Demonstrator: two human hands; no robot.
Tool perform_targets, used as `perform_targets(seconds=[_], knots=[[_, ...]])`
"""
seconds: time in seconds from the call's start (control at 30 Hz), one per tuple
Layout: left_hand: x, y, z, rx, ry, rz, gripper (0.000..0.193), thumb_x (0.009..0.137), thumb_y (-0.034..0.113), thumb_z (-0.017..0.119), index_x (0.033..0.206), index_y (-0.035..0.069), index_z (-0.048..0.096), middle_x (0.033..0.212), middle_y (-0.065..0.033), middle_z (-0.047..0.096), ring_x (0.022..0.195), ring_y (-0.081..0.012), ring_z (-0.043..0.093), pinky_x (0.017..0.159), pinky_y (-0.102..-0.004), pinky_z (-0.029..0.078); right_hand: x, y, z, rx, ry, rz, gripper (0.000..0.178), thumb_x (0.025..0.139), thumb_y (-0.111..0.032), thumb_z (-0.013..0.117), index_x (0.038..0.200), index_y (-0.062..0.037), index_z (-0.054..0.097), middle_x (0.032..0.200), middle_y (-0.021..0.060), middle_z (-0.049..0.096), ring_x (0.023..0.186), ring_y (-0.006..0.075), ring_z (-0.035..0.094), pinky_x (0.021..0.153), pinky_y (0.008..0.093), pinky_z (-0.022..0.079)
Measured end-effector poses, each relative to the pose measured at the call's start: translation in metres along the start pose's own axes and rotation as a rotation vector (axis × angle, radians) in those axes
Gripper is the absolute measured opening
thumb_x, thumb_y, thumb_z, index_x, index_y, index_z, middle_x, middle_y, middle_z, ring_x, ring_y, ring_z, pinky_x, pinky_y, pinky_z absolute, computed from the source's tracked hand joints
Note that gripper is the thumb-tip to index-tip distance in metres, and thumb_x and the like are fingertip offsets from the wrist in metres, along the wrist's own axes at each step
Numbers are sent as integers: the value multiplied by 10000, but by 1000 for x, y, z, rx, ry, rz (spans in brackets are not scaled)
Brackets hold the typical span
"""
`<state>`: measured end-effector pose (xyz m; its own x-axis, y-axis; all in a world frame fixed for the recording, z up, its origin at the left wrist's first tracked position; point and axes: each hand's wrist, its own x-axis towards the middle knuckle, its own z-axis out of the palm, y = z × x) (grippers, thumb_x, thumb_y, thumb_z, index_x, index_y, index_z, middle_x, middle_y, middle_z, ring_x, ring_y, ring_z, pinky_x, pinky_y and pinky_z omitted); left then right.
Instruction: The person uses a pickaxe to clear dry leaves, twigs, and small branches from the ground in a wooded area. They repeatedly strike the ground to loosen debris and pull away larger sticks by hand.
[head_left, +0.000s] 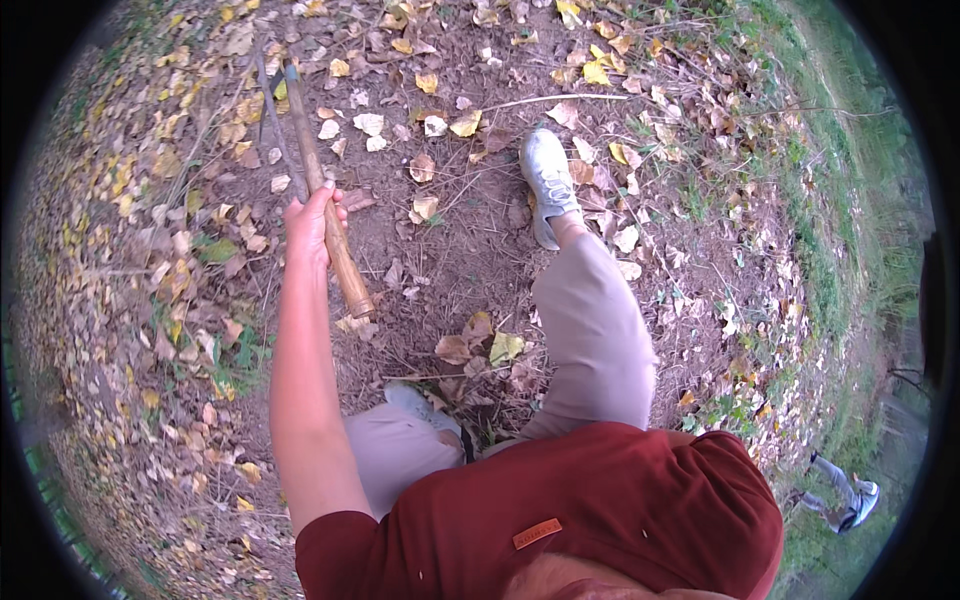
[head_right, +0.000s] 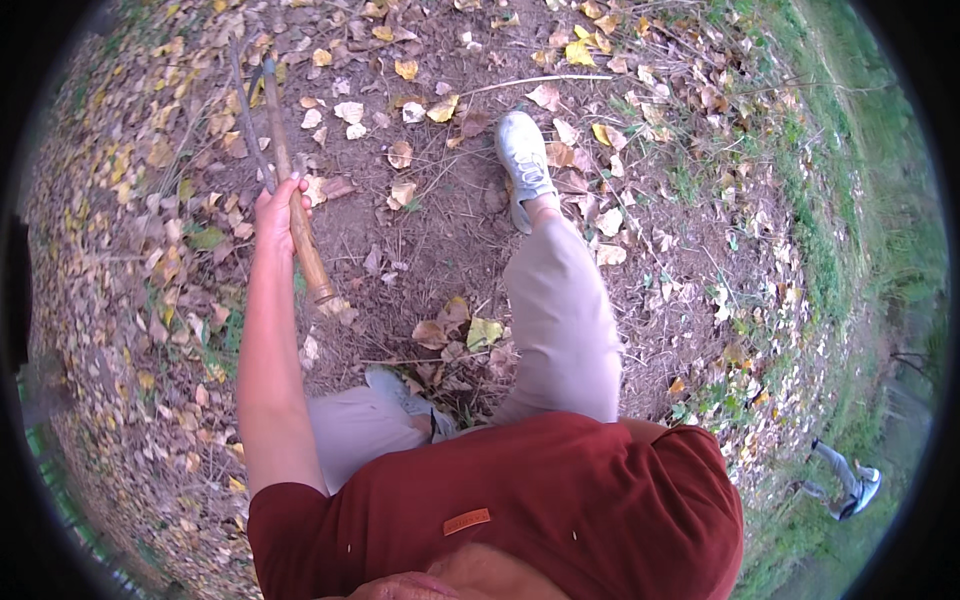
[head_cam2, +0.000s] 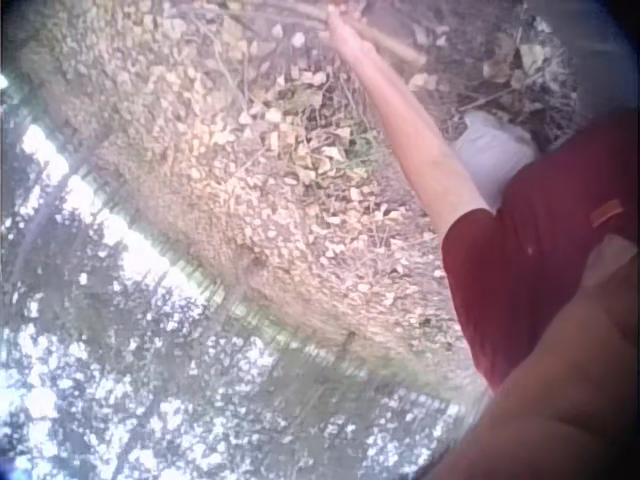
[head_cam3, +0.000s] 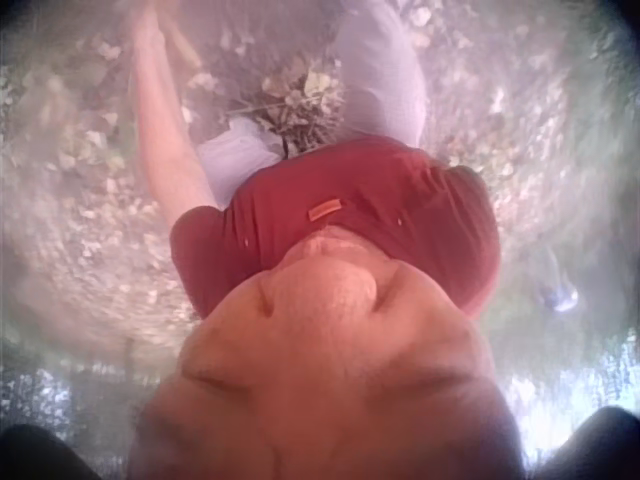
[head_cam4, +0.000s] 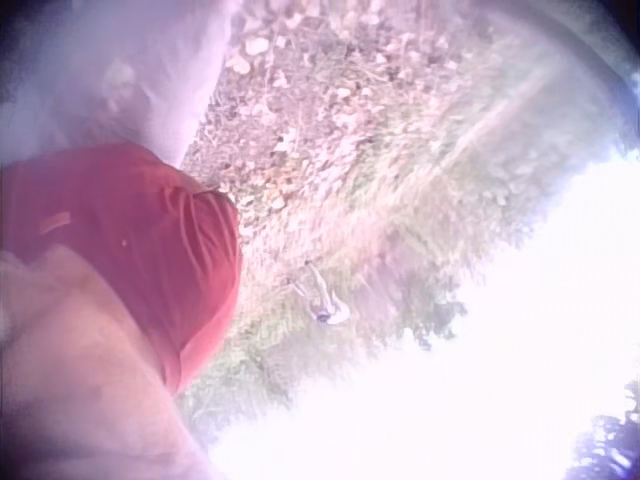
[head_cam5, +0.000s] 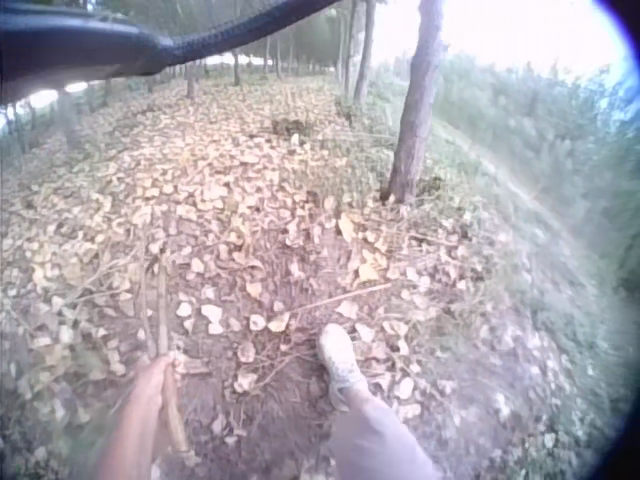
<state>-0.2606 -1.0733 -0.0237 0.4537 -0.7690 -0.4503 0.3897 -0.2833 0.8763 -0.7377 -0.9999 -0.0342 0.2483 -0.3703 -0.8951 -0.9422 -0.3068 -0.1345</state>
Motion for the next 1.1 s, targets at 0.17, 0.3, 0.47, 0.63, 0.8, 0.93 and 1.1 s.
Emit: perform_targets(seconds=[0.17,0.3,0.47,0.63,0.8,0.93,1.1], knots=[[83,-31,-10,63,-20,-64,206,778,164,628,856,39,484,665,-43,560,456,-110,517,371,-238,419,28,-19,-45,-35,-77,17,438,805,-306,541,1145,-38,477,1089,173,561,968,264,554,789,405,451],[120,-50,2,259,17,-187,187,776,125,610,870,41,472,647,-48,550,438,-122,507,378,-254,422,28,-21,-69,-57,-170,43,417,802,-299,541,1125,-41,491,1084,168,564,961,258,557,776,404,455],[146,-58,7,332,-90,-202,226,778,103,593,949,19,471,662,-49,535,435,-126,496,387,-257,422,34,-26,-114,-43,-205,72,392,798,-291,542,1101,-45,508,1078,161,568,953,251,561,759,402,459],[177,-52,-4,407,-57,-233,198,777,91,590,923,13,481,635,-40,530,404,-117,480,372,-258,407,69,-25,-183,-78,-201,59,367,794,-283,543,1077,-48,525,1072,155,572,945,244,565,742,400,464],[204,-41,6,432,-40,-271,237,776,79,583,985,13,491,628,-38,525,391,-120,470,364,-263,404,115,-12,-252,-119,-203,7,344,791,-274,544,1053,-52,542,1066,148,576,937,237,568,726,398,468],[206,-39,23,441,0,-343,505,772,40,570,1227,33,351,657,-45,526,426,-110,466,364,-247,408,129,12,-283,-194,-233,-54,325,788,-268,544,1034,-55,556,1062,143,579,931,232,571,712,396,472],[195,-22,64,468,31,-307,603,774,24,557,1322,37,307,671,-42,520,434,-101,460,375,-239,416,131,55,-280,-282,-308,-173,303,784,-259,545,1009,-59,573,1056,137,582,923,225,575,695,394,477]])
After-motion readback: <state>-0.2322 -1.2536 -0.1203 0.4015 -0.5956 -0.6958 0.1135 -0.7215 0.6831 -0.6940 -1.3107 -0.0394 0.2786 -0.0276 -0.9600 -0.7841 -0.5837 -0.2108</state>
